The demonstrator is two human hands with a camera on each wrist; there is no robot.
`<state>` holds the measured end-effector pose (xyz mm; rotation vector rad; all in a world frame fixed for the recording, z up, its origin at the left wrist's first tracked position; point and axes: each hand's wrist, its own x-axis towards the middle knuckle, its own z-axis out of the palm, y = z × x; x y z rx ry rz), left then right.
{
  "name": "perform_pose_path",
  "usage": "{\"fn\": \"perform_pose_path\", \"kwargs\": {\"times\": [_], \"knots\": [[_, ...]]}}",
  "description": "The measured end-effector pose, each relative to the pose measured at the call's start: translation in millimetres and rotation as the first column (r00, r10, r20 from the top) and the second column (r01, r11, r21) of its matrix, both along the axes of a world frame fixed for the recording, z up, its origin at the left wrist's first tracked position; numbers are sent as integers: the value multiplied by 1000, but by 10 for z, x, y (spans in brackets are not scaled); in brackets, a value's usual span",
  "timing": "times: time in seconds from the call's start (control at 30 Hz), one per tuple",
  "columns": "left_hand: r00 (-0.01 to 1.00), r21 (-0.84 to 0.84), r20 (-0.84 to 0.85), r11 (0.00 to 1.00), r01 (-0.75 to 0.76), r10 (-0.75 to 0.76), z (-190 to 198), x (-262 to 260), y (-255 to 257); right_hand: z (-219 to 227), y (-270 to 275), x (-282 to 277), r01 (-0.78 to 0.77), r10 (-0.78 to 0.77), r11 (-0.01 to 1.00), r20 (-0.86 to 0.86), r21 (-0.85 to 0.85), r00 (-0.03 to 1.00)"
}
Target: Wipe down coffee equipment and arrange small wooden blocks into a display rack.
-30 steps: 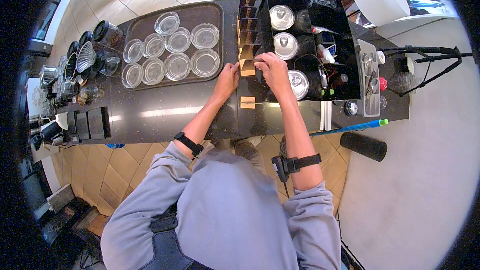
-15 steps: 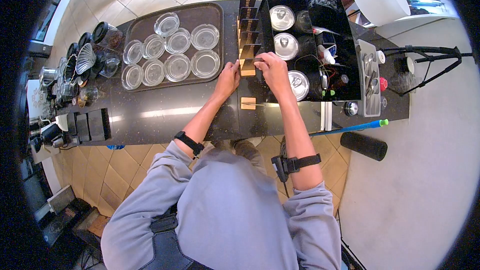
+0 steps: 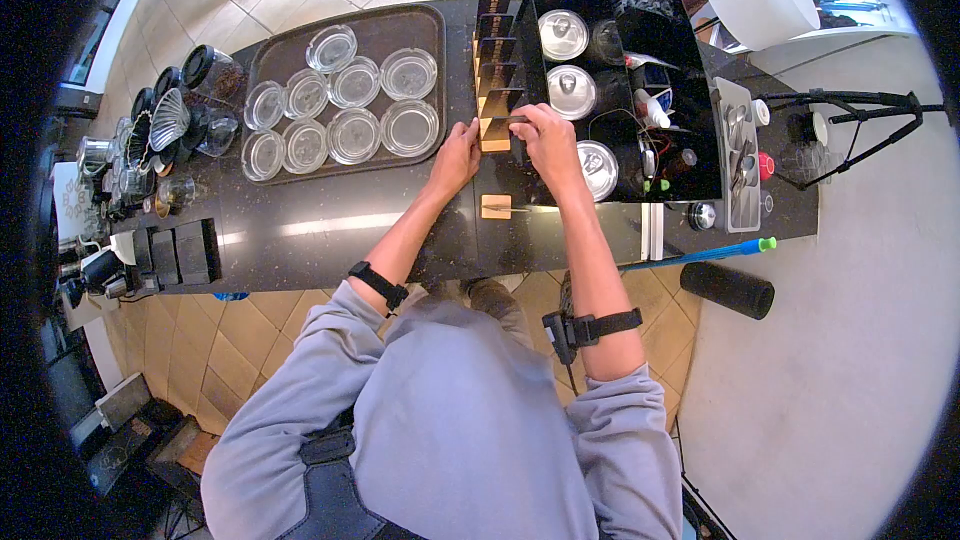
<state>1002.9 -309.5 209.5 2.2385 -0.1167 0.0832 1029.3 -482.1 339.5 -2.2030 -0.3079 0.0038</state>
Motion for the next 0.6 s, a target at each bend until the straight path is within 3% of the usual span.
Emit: {"fn": "perform_pose_path", "kwargs": {"times": [0.23, 0.6], "knots": [[1000, 18, -14, 1000, -2, 3, -9, -1, -7, -26, -3, 26, -4, 7, 998, 44, -56, 999], [1000, 24, -10, 1000, 8, -8, -47, 23, -12, -99, 15, 5, 32, -33, 999, 34, 10, 999]]}}
